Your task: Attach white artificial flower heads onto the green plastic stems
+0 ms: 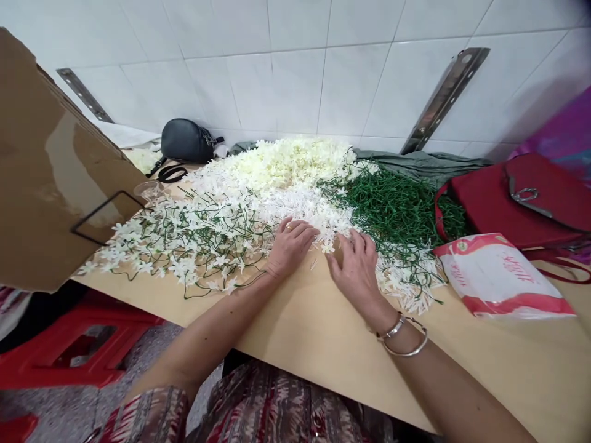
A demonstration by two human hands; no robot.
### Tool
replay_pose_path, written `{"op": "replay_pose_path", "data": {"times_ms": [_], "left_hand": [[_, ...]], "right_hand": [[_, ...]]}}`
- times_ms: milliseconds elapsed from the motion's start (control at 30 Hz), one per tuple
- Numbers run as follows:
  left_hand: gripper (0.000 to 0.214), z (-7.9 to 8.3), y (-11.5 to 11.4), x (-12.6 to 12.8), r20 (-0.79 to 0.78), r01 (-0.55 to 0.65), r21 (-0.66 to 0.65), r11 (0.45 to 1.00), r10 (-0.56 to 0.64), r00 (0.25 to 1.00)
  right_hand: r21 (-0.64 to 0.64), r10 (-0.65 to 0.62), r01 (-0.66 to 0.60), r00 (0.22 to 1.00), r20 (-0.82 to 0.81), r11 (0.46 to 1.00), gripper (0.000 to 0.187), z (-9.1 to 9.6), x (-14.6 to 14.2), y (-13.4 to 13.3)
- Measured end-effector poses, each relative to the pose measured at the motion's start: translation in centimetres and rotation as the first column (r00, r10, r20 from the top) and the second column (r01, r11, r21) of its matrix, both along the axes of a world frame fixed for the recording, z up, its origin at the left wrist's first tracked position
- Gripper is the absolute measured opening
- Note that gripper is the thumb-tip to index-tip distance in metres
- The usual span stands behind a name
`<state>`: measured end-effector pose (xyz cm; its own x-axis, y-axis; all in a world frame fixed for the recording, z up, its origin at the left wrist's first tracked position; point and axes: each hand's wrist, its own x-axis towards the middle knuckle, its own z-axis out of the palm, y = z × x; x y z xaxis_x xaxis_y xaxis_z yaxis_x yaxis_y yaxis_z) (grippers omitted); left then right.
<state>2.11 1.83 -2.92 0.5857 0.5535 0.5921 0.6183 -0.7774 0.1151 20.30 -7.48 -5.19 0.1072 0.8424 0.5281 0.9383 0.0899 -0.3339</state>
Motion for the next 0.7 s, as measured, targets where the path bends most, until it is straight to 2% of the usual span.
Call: {"op": "replay_pose_path", "data": {"times_ms": [200,367,533,700], "left_hand": [[0.020,0.2,-0.6,0.0,0.066,0.069,0.039,0.997,-0.071,0.995],[0.014,0.6,-1.4,0.2,0.108,0.196,0.069,0.978,-0.202,0.973],[0.012,1.2,-1.7,0.3,0.136,0.299,-0.012,0.954,-0.295,0.946],[0.013,1.4,-1.6,0.2,0.187,0.291,-0.131,0.948,-0.264,0.946]], "right_hand": [[0.002,0.101,-0.101,0.993,-0.062,0.995,0.037,-0.2,0.3,0.2],[0.040,0.166,-0.162,0.977,-0.131,0.986,0.027,0.0,0.3,0.1],[0.035,0.194,-0.191,0.971,-0.141,0.981,0.022,0.2,0.4,0.1],[0.012,0.209,-0.210,0.966,-0.155,0.978,0.019,0.6,0.5,0.1]]}}
